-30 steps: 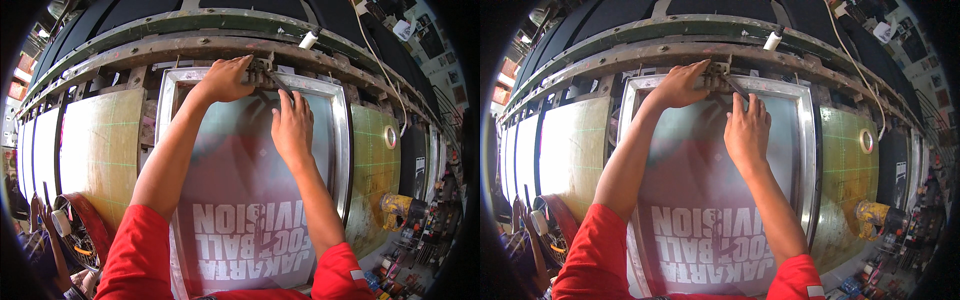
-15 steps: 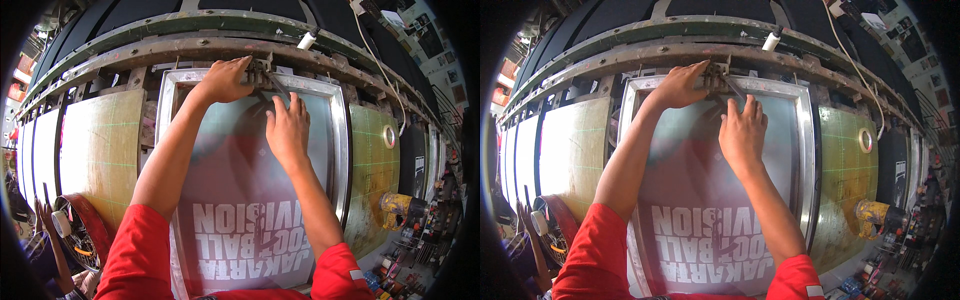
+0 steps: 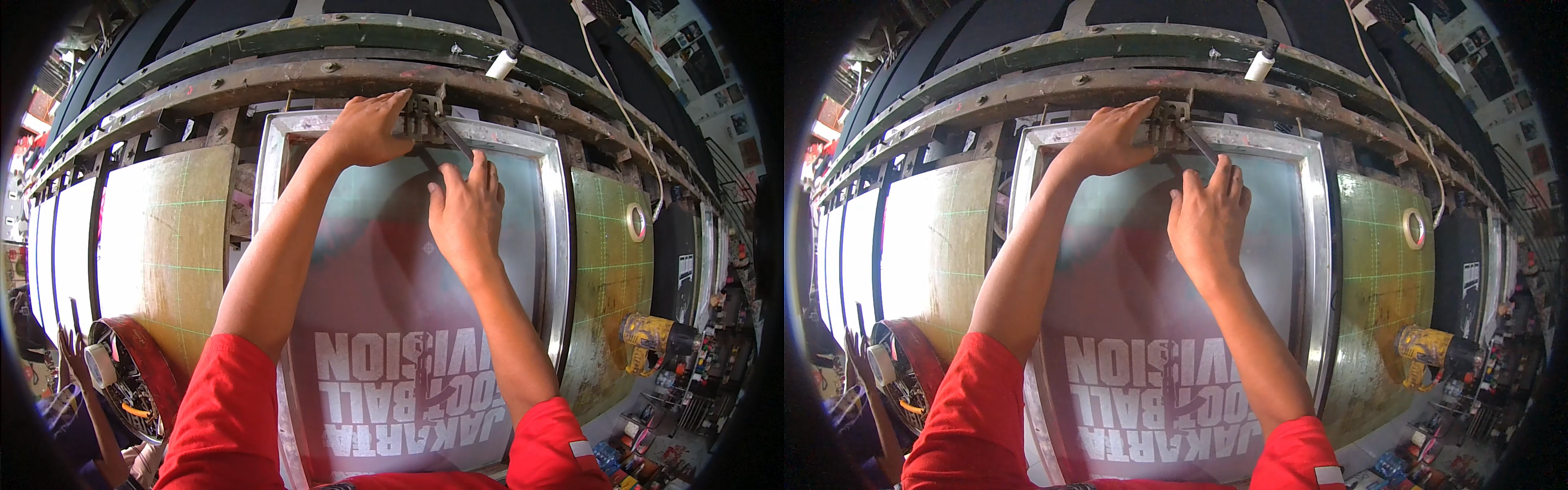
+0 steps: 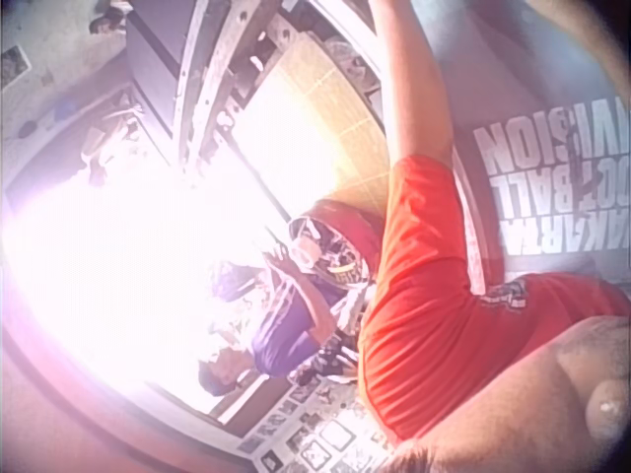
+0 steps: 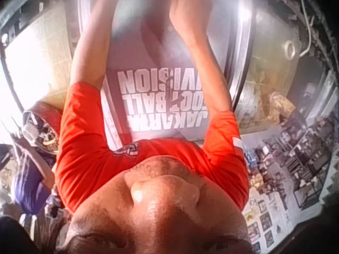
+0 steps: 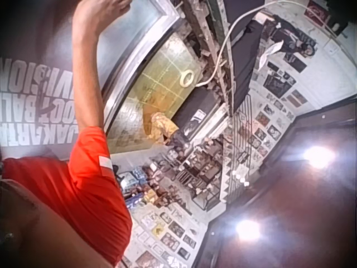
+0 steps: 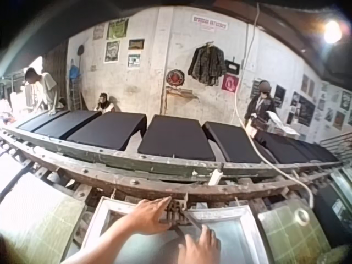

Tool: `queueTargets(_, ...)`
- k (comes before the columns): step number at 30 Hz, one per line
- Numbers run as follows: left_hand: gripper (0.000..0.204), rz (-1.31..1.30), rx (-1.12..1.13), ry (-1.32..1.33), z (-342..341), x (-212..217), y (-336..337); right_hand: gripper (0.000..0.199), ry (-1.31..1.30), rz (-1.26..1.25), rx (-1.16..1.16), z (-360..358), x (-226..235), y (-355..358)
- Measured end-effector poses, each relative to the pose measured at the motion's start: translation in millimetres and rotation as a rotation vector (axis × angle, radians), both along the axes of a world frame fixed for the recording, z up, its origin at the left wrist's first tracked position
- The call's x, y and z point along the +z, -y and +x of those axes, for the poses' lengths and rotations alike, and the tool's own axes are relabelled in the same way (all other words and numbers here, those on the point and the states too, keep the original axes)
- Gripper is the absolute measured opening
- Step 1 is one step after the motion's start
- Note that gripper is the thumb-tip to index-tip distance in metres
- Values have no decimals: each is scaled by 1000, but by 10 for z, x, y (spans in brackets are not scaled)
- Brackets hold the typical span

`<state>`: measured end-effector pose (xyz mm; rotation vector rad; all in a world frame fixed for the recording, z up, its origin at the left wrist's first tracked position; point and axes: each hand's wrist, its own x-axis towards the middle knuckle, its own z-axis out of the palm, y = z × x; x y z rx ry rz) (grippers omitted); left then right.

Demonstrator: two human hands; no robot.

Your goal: The person positions a large rectangular sign frame on a workbench and secures it using a wrench. They tighten bolts at the top corners of the frame, then remove the frame from the bench and place it on the floor.

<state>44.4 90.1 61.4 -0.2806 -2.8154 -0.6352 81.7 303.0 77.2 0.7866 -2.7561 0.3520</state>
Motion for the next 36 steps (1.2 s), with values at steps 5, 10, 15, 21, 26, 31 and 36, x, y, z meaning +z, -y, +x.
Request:
queueTargets(5, 82, -19, 12, 0, 15, -8, 13, 29, -15, -36, 2, -15, -12, -11)
queueTargets(10, 82, -22, 10, 0, 9, -2, -15, 33, 77, -371, 61, -416, -128, -193)
queueTargets(15, 81, -12, 7, 85, 28, 43, -4, 26, 53, -508, 130, -616, -51, -337)
queueTargets(21, 81, -25, 23, 28, 21, 8, 0, 23, 207, -437, 299, -772, 72, -283)
queueTargets(26, 81, -12, 8, 61, 21, 14, -3, 24, 151, -423, 350, -841, 9, -240)
queueTargets(31, 81, -4, 10, 61, 29, 23, -15, 24, 167, -431, 308, -773, -69, -193)
queueTargets(36, 82, -14, 12, 42, 25, 9, 5, 26, 161, -439, 191, -433, -91, -19)
